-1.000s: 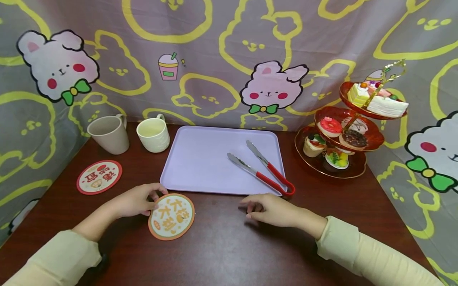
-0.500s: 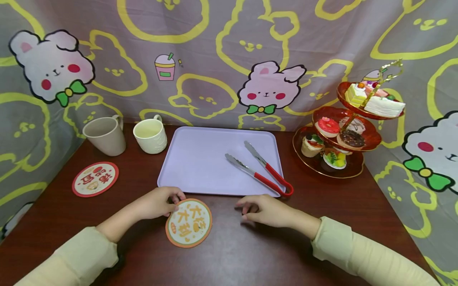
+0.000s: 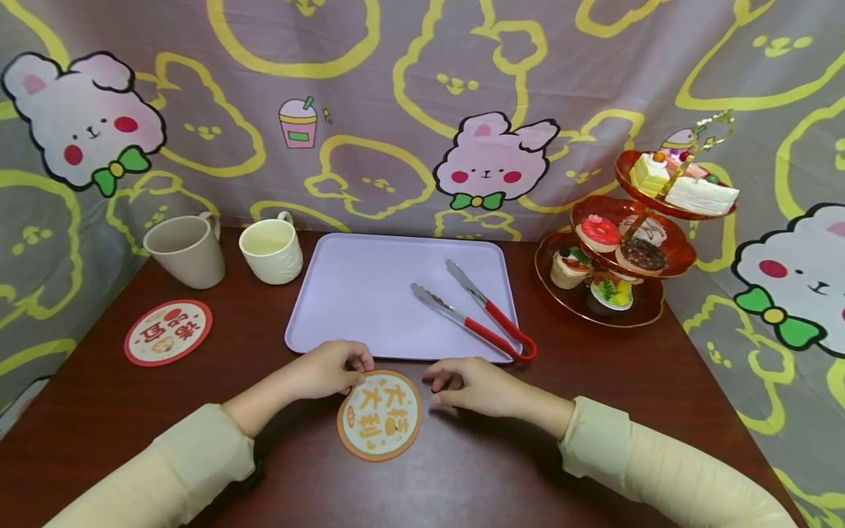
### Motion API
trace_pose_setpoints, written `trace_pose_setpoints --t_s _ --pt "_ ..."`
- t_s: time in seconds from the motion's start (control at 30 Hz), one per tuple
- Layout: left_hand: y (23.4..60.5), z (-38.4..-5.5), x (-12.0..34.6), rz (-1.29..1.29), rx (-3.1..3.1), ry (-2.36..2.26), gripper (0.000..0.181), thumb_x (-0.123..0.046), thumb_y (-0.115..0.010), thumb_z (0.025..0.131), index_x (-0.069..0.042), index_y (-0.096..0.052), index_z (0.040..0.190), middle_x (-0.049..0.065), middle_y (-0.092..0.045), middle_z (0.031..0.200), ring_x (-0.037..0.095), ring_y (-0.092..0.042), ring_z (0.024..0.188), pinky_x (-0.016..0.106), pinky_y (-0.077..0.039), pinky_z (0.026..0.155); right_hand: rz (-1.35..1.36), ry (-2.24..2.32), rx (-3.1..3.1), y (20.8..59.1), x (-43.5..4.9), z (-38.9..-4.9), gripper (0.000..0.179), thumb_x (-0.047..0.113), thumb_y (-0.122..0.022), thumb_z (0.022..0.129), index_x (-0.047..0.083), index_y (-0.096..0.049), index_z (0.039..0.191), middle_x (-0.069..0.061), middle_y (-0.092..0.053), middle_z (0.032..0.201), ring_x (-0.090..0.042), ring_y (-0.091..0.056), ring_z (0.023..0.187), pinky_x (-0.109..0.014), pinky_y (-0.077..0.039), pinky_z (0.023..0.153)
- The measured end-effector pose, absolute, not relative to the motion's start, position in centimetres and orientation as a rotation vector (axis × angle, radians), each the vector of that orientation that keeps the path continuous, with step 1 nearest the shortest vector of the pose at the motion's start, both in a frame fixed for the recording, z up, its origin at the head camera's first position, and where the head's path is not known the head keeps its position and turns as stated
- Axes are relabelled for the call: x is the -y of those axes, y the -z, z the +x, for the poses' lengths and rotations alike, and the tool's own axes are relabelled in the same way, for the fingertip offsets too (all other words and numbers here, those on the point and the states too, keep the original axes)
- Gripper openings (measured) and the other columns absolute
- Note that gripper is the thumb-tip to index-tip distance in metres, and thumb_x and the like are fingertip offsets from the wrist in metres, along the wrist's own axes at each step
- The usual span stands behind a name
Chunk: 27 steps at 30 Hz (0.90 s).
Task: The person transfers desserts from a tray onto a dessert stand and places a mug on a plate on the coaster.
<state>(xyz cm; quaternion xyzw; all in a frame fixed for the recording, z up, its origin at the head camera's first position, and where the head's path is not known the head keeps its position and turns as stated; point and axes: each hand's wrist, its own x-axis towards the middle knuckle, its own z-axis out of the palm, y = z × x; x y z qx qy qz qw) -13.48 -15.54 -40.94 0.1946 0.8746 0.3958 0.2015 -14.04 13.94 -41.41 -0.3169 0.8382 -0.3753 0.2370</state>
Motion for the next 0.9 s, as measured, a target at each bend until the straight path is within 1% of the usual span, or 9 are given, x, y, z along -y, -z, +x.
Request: trace_pose_setpoints --t_s 0.13,0.3,0.4,0.53,0.7,0.9 --pt "40.9 -13.7 14.4 0.541 -2.423 -1.110 0.010 0.004 -0.067 0.091 -0.006 -0.066 0.095 0.003 -0.061 0.085 0.013 -0.061 0.066 0.029 -0.055 0.060 -0.842 1.032 -2.288 41.5 -13.6 -14.2 0.042 0.017 -0.074 0.094 0.000 -0.065 0.131 0.001 -0.069 0.101 -0.007 -0.065 0.080 -0.025 -0.052 0.069" --pt "40.8 -14.1 13.0 0.525 -2.403 -1.085 0.009 0.003 -0.067 0.093 -0.006 -0.066 0.094 0.002 -0.062 0.085 0.012 -0.061 0.067 0.028 -0.054 0.061 -0.818 1.056 -2.253 41.7 -13.1 -14.2 0.044 0.011 -0.074 0.093 -0.001 -0.063 0.133 0.002 -0.068 0.098 -0.010 -0.063 0.068 -0.025 -0.051 0.060" --pt "40.8 -14.4 12.3 0.533 -2.394 -1.083 0.007 0.002 -0.067 0.093 -0.005 -0.066 0.094 0.001 -0.061 0.084 0.012 -0.060 0.065 0.027 -0.054 0.061 -0.866 1.033 -2.281 41.7 -12.9 -14.3 0.040 0.009 -0.075 0.092 0.002 -0.065 0.131 0.004 -0.068 0.094 -0.006 -0.061 0.067 -0.023 -0.049 0.060" --pt "40.9 -14.6 11.5 0.537 -2.384 -1.088 0.008 0.002 -0.067 0.093 -0.006 -0.066 0.093 0.000 -0.062 0.082 0.011 -0.060 0.064 0.026 -0.053 0.060 -0.939 0.998 -2.311 41.7 -12.9 -14.5 0.034 0.005 -0.075 0.091 0.005 -0.069 0.124 0.009 -0.065 0.085 -0.001 -0.055 0.066 -0.021 -0.047 0.061" --pt "40.7 -14.7 10.9 0.539 -2.376 -1.088 0.009 0.003 -0.068 0.092 -0.006 -0.067 0.095 0.000 -0.062 0.082 0.011 -0.060 0.066 0.027 -0.053 0.060 -0.958 0.981 -2.297 41.5 -13.3 -14.6 0.034 0.000 -0.075 0.090 0.004 -0.070 0.123 0.008 -0.060 0.079 -0.001 -0.053 0.063 -0.021 -0.047 0.059" --pt "40.7 -14.6 10.7 0.547 -2.375 -1.081 0.014 0.005 -0.072 0.089 -0.005 -0.071 0.098 0.000 -0.063 0.083 0.011 -0.058 0.067 0.026 -0.051 0.059 -0.890 0.958 -2.261 41.1 -13.6 -14.8 0.036 0.000 -0.075 0.090 0.002 -0.069 0.125 0.006 -0.063 0.079 -0.003 -0.056 0.061 -0.021 -0.049 0.057"
